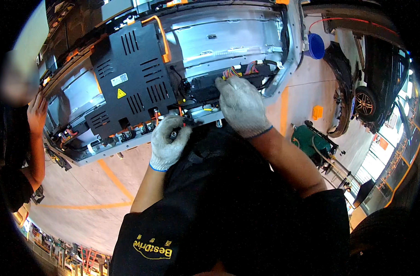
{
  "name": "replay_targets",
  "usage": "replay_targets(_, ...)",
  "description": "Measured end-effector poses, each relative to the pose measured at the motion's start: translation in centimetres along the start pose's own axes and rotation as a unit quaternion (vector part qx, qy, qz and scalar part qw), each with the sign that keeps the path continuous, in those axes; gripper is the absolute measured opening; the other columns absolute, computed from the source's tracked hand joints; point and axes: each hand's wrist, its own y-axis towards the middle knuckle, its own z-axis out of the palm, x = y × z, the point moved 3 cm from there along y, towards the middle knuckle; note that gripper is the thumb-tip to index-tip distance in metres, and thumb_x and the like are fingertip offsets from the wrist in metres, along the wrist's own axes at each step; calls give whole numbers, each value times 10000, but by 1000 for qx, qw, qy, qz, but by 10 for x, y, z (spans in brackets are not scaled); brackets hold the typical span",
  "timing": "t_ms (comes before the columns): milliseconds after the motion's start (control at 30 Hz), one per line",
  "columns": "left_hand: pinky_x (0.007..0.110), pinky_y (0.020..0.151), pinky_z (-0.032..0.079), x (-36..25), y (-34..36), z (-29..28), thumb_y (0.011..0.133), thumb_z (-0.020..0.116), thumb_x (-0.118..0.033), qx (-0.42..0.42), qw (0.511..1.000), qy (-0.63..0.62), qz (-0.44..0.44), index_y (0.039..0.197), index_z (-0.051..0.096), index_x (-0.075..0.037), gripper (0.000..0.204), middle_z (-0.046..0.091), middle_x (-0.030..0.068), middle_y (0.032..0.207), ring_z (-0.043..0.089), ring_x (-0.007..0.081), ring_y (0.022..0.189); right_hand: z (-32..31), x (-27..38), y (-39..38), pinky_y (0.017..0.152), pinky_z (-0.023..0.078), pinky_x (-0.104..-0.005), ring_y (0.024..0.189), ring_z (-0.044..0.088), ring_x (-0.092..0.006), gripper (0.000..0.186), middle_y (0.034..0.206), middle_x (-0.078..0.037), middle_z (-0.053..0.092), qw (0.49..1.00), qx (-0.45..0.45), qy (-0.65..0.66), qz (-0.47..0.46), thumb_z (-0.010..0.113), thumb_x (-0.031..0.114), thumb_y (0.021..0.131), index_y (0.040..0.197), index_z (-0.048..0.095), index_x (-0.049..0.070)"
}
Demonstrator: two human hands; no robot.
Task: The person shines a handheld light onto an electric vehicle battery pack and manipulates connectors and wires with a screwdriver and by hand. They pull on cables and work on internal components while another person assists.
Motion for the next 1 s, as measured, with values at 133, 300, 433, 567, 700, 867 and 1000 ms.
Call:
replay_targets(133, 459, 911, 657, 3, -2, 4, 906, 947, -79, -15, 1000, 4, 6, 1087, 805, 30, 255, 828, 215, 1120, 823, 392, 1021, -14, -3, 1, 1002, 627, -504, 1120, 764, -402, 340, 1181, -199, 767, 999, 17, 14, 40, 752, 70, 1042, 1367, 792, -20)
replay_targets(300, 440, 923, 652, 7, -4, 5, 920, 937, -80, -4, 1000, 2, -24, 1099, 810, 37, 249, 826, 205, 1139, 817, 355, 1028, -15, -33, -46, 1021, 643, -484, 1137, 808, -396, 329, 1227, -226, 816, 967, -28, 164, 192, 764, 178, 1086, 1361, 803, 1)
replay_targets(433, 403, 933, 640, 2, -6, 7, 934, 909, -35, -12, 999, -21, -39, 1113, 802, 32, 220, 817, 186, 1178, 802, 306, 1045, -10, -48, -71, 999, 658, -468, 1109, 838, -386, 348, 1188, -226, 845, 957, 17, 133, 258, 790, 222, 1078, 1355, 807, 11)
replay_targets(567, 402, 957, 627, 15, -12, 12, 945, 895, -13, -15, 995, -52, -81, 1144, 792, 25, 228, 809, 190, 1200, 785, 293, 1087, -7, -42, -71, 1015, 661, -501, 1132, 829, -436, 339, 1217, -236, 843, 939, -9, 153, 307, 804, 240, 1060, 1325, 815, 28)
replay_targets(700, 440, 1024, 621, 15, -11, 10, 948, 897, -20, -8, 998, -12, -67, 1154, 780, 38, 244, 812, 219, 1257, 789, 340, 1162, -1, -54, -73, 1013, 665, -512, 1148, 825, -439, 346, 1216, -241, 842, 952, -63, 126, 272, 816, 228, 1042, 1320, 801, 22)
replay_targets(867, 450, 1068, 616, 23, -13, 11, 947, 899, -16, -2, 999, 8, -35, 1181, 782, 43, 268, 807, 234, 1318, 790, 352, 1218, 9, -40, -71, 938, 682, -492, 1073, 841, -411, 365, 1207, -190, 862, 986, -36, 20, 163, 838, 319, 1031, 1298, 851, 71)
replay_targets(1000, 433, 1040, 625, 17, -14, 14, 944, 902, -14, -12, 999, -2, -51, 1175, 776, 47, 269, 803, 231, 1326, 791, 341, 1208, 12, -51, -60, 973, 663, -548, 1095, 826, -453, 415, 1184, -238, 852, 951, 62, 36, 301, 783, 403, 1067, 1272, 844, 47)
